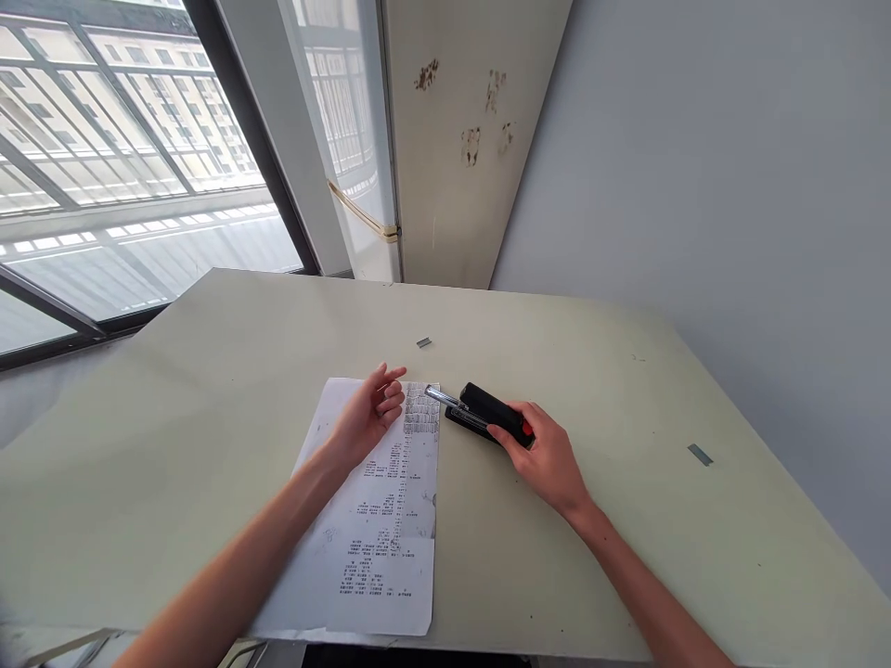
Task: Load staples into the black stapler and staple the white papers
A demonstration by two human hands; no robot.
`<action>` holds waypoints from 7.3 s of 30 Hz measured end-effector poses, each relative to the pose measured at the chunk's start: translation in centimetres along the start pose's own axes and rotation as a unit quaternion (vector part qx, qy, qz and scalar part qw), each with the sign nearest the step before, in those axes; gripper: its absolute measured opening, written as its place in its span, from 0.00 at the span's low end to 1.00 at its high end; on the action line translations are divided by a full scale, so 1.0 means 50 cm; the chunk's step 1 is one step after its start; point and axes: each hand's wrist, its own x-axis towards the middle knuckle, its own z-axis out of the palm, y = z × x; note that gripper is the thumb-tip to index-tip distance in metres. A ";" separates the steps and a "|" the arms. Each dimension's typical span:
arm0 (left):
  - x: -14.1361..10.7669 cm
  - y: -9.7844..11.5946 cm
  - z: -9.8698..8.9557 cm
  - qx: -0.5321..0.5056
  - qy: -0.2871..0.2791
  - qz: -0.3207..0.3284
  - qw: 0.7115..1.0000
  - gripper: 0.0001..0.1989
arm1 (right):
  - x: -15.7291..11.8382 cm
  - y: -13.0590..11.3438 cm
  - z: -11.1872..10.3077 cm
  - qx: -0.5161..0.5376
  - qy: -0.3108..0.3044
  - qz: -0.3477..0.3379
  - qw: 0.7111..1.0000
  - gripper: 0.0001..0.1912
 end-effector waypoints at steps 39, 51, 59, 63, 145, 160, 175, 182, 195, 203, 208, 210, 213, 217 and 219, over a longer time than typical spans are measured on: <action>-0.024 -0.027 0.048 0.004 -0.083 -0.159 0.984 0.07 | -0.274 0.124 -0.055 -0.264 -0.078 -0.149 0.950 0.37; -0.026 -0.072 0.084 -0.101 -0.040 -0.162 0.981 0.07 | -0.082 0.167 -0.171 -0.172 0.010 -0.071 0.982 0.29; -0.073 -0.102 0.145 -0.066 -0.088 -0.149 0.983 0.20 | -0.075 -0.080 0.018 -0.090 0.018 -0.235 0.968 0.22; -0.075 -0.121 0.154 -0.037 -0.126 -0.148 0.980 0.20 | -0.078 -0.076 0.056 -0.089 0.053 -0.203 0.974 0.16; -0.013 0.016 -0.098 0.633 -0.085 0.264 0.723 0.16 | 0.083 0.024 0.047 0.003 -0.092 -0.144 0.985 0.17; -0.007 -0.018 -0.083 0.610 -0.096 0.281 0.735 0.14 | 0.074 0.020 0.048 0.016 -0.108 -0.144 0.984 0.16; -0.014 -0.024 -0.080 0.601 -0.099 0.253 0.752 0.17 | 0.063 0.014 0.051 0.027 -0.115 -0.141 0.983 0.16; -0.024 -0.001 -0.105 0.611 -0.083 0.264 0.741 0.17 | 0.070 0.017 0.074 0.000 -0.063 -0.136 0.989 0.19; -0.022 0.009 -0.105 0.558 0.001 0.272 0.784 0.20 | 0.237 -0.078 0.219 -0.011 -0.028 -0.111 0.993 0.16; -0.023 0.003 -0.115 0.573 0.000 0.270 0.774 0.17 | 0.100 -0.013 0.074 0.029 -0.010 -0.120 0.992 0.27; 0.006 0.011 -0.102 0.613 -0.045 0.265 0.743 0.12 | -0.028 0.116 -0.108 -0.065 0.091 -0.021 0.994 0.22; 0.018 0.011 -0.091 0.631 -0.062 0.266 0.726 0.09 | -0.068 0.159 -0.155 -0.103 0.122 0.027 0.987 0.21; 0.019 0.003 -0.079 0.646 -0.058 0.273 0.711 0.08 | -0.126 0.205 -0.187 -0.164 0.098 0.069 0.979 0.23; -0.001 -0.011 -0.082 0.651 -0.055 0.288 0.700 0.07 | -0.203 0.252 -0.179 -0.216 0.067 0.039 0.973 0.27; -0.005 -0.012 -0.086 0.649 -0.056 0.292 0.701 0.07 | -0.233 0.274 -0.167 -0.230 0.072 0.016 0.970 0.28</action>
